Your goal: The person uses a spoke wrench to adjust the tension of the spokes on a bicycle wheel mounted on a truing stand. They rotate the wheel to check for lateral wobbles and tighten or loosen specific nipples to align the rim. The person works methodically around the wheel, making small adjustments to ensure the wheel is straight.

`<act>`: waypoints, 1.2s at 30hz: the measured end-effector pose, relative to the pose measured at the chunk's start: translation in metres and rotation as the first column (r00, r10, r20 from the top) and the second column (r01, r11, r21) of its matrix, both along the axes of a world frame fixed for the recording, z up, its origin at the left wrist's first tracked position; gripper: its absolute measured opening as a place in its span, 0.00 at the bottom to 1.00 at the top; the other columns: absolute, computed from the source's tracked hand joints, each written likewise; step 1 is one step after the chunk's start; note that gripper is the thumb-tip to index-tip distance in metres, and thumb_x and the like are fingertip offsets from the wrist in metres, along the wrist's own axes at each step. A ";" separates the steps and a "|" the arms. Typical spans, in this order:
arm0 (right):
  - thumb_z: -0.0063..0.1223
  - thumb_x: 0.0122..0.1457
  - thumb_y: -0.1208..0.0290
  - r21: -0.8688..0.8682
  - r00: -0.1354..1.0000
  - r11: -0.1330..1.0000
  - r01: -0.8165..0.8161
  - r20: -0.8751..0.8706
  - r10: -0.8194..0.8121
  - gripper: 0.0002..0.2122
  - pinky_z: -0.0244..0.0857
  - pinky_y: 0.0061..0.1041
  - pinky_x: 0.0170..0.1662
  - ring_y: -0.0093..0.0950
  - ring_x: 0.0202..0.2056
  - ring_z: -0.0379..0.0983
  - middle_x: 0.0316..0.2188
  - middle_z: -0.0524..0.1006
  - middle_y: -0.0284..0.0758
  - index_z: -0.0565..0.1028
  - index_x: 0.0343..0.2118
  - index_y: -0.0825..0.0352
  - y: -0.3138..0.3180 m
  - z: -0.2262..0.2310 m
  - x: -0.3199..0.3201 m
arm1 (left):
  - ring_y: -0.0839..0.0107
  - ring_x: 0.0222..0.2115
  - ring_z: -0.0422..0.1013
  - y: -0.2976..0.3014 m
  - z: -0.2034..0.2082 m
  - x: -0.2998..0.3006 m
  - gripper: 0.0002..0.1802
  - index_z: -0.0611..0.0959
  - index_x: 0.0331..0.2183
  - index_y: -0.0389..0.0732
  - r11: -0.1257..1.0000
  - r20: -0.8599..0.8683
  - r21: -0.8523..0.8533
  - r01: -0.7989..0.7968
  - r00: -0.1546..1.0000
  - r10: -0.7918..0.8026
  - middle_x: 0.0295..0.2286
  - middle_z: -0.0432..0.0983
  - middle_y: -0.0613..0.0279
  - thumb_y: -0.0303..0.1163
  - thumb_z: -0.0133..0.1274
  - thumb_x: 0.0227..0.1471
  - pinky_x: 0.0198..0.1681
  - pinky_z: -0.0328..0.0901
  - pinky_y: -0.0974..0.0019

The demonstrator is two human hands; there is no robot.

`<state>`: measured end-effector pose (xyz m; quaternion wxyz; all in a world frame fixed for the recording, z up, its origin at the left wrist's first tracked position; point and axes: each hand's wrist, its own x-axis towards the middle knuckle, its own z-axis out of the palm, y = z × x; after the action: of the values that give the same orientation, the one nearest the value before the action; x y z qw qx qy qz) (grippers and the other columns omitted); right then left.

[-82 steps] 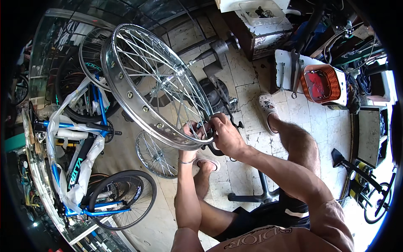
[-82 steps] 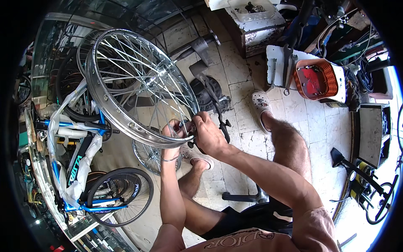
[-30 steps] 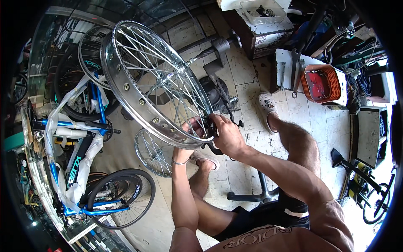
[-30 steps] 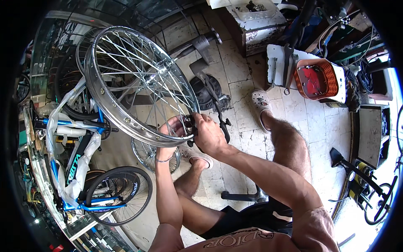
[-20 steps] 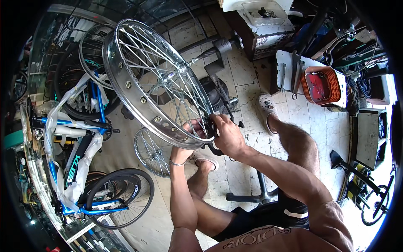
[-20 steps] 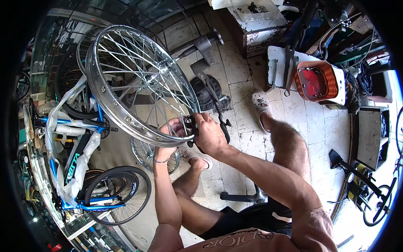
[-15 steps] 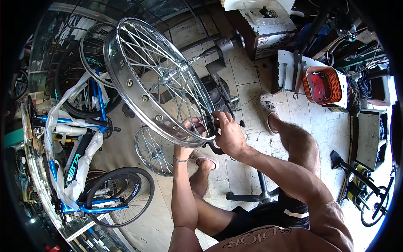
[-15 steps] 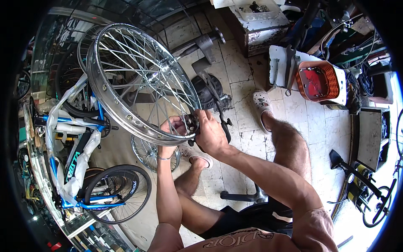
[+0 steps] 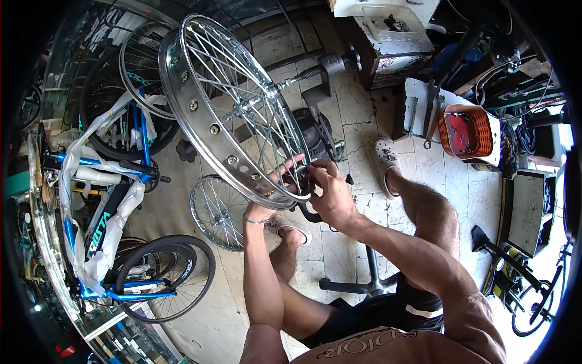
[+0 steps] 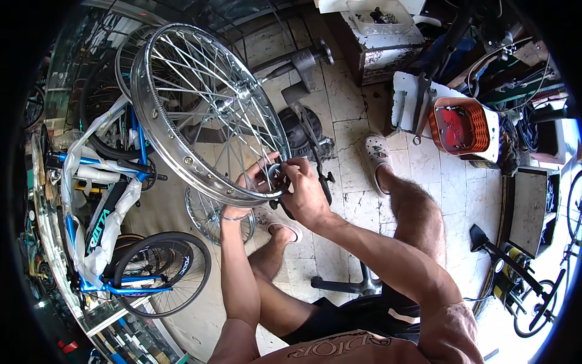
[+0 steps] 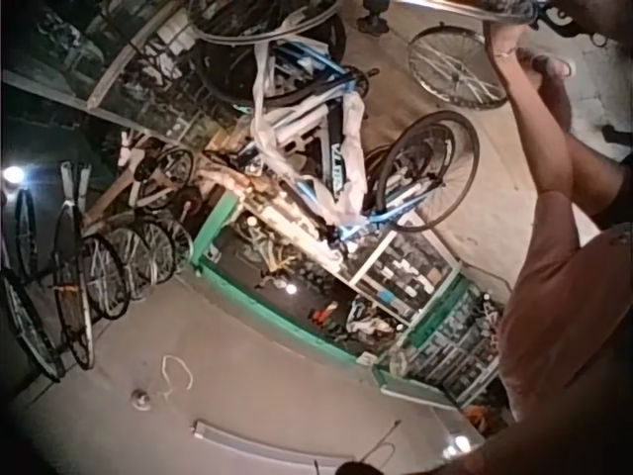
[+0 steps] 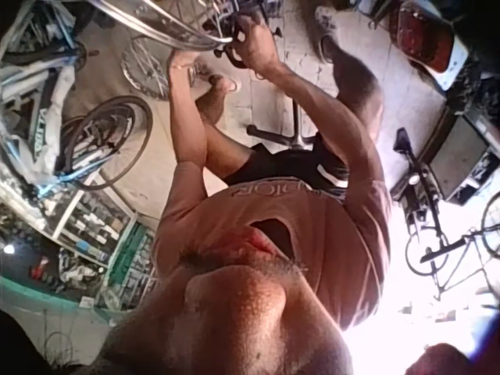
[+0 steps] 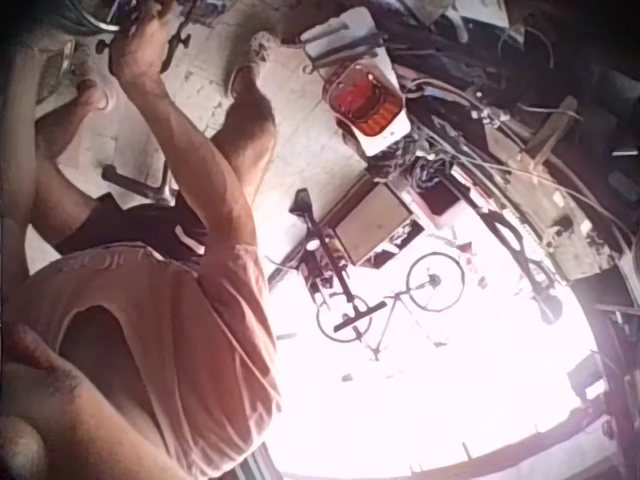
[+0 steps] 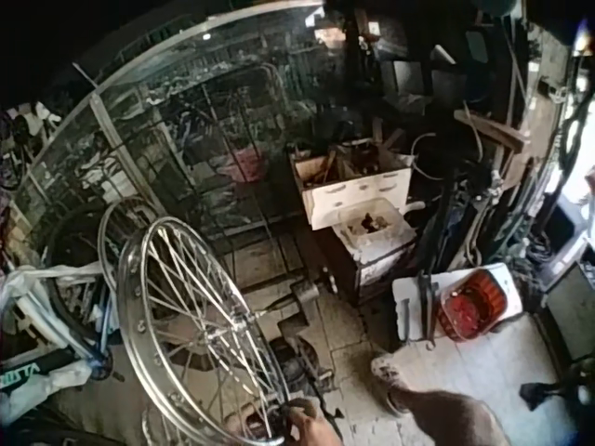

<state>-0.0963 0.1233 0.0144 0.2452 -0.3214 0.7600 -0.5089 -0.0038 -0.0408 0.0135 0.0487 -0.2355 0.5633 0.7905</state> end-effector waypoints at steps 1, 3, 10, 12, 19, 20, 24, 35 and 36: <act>0.55 0.44 0.84 0.033 1.000 0.999 -0.005 0.001 0.005 0.23 0.69 0.36 0.50 0.44 0.47 0.71 0.49 0.69 0.48 0.73 0.48 0.74 0.000 0.003 0.000 | 0.77 0.39 0.72 -0.002 -0.001 0.003 0.33 0.69 0.58 0.39 0.995 -0.001 0.095 -0.023 1.000 0.023 0.39 0.75 0.64 0.24 0.60 0.51 0.46 0.70 0.73; 0.55 0.44 0.83 0.066 1.000 0.998 -0.021 -0.007 0.021 0.22 0.68 0.36 0.51 0.45 0.48 0.71 0.49 0.69 0.48 0.73 0.48 0.75 -0.001 0.002 0.001 | 0.77 0.39 0.72 -0.005 -0.008 0.006 0.29 0.71 0.56 0.37 0.981 -0.011 0.189 -0.045 0.999 0.048 0.39 0.74 0.64 0.25 0.60 0.52 0.45 0.70 0.72; 0.55 0.47 0.82 0.121 0.998 0.991 0.056 0.014 -0.058 0.20 0.69 0.40 0.49 0.48 0.47 0.71 0.47 0.70 0.49 0.71 0.46 0.71 -0.007 -0.001 0.001 | 0.80 0.36 0.73 0.004 -0.010 -0.003 0.18 0.77 0.45 0.34 0.967 0.054 -0.244 -0.073 0.995 0.089 0.36 0.77 0.65 0.28 0.61 0.53 0.38 0.69 0.75; 0.55 0.47 0.81 0.109 0.999 0.993 0.036 0.021 -0.039 0.22 0.69 0.40 0.48 0.48 0.46 0.72 0.47 0.71 0.49 0.70 0.48 0.70 -0.005 0.002 -0.001 | 0.78 0.35 0.74 0.002 -0.006 0.006 0.18 0.76 0.46 0.33 0.972 0.031 -0.226 -0.067 0.997 0.076 0.35 0.78 0.64 0.25 0.59 0.53 0.38 0.70 0.75; 0.55 0.43 0.87 0.151 0.996 0.986 -0.076 -0.026 0.081 0.27 0.72 0.40 0.45 0.49 0.42 0.74 0.45 0.71 0.46 0.68 0.50 0.65 -0.002 0.010 -0.004 | 0.77 0.33 0.74 -0.004 -0.026 0.011 0.15 0.75 0.42 0.38 0.812 -0.162 -0.579 -0.075 0.986 -0.024 0.32 0.77 0.64 0.18 0.57 0.52 0.38 0.71 0.73; 0.54 0.44 0.87 0.130 0.997 0.989 -0.076 -0.025 0.080 0.27 0.72 0.40 0.45 0.48 0.42 0.74 0.45 0.72 0.46 0.68 0.50 0.65 -0.003 0.014 -0.003 | 0.75 0.34 0.75 -0.006 -0.034 0.018 0.14 0.75 0.42 0.37 0.663 -0.183 -0.742 -0.103 0.982 -0.052 0.33 0.77 0.64 0.18 0.56 0.53 0.39 0.71 0.70; 0.53 0.46 0.86 0.028 0.998 0.998 -0.064 0.008 0.063 0.24 0.73 0.39 0.45 0.47 0.42 0.75 0.50 0.68 0.45 0.68 0.49 0.68 0.001 0.011 -0.006 | 0.73 0.38 0.75 0.000 -0.038 0.008 0.24 0.73 0.48 0.36 0.960 -0.078 -0.212 -0.183 0.982 0.170 0.37 0.78 0.63 0.27 0.62 0.49 0.42 0.70 0.71; 0.50 0.44 0.89 0.055 0.995 0.995 -0.088 -0.048 0.091 0.26 0.66 0.35 0.53 0.44 0.50 0.69 0.53 0.65 0.44 0.72 0.51 0.73 -0.001 0.000 -0.002 | 0.78 0.42 0.71 -0.002 -0.014 0.013 0.33 0.68 0.59 0.38 0.977 -0.058 -0.204 0.068 0.995 -0.081 0.45 0.74 0.64 0.29 0.59 0.53 0.48 0.68 0.75; 0.51 0.43 0.89 0.048 0.992 0.995 -0.091 -0.080 0.095 0.26 0.67 0.35 0.52 0.45 0.49 0.70 0.52 0.65 0.45 0.72 0.51 0.74 -0.001 -0.002 -0.003 | 0.78 0.42 0.71 -0.004 -0.018 0.013 0.33 0.68 0.60 0.38 0.977 -0.074 -0.199 0.076 0.993 -0.092 0.45 0.74 0.63 0.30 0.59 0.53 0.48 0.68 0.75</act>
<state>-0.0994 0.1220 0.0119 0.2443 -0.3717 0.7646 -0.4664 0.0094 -0.0444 -0.0048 0.0352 -0.1821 0.6493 0.7375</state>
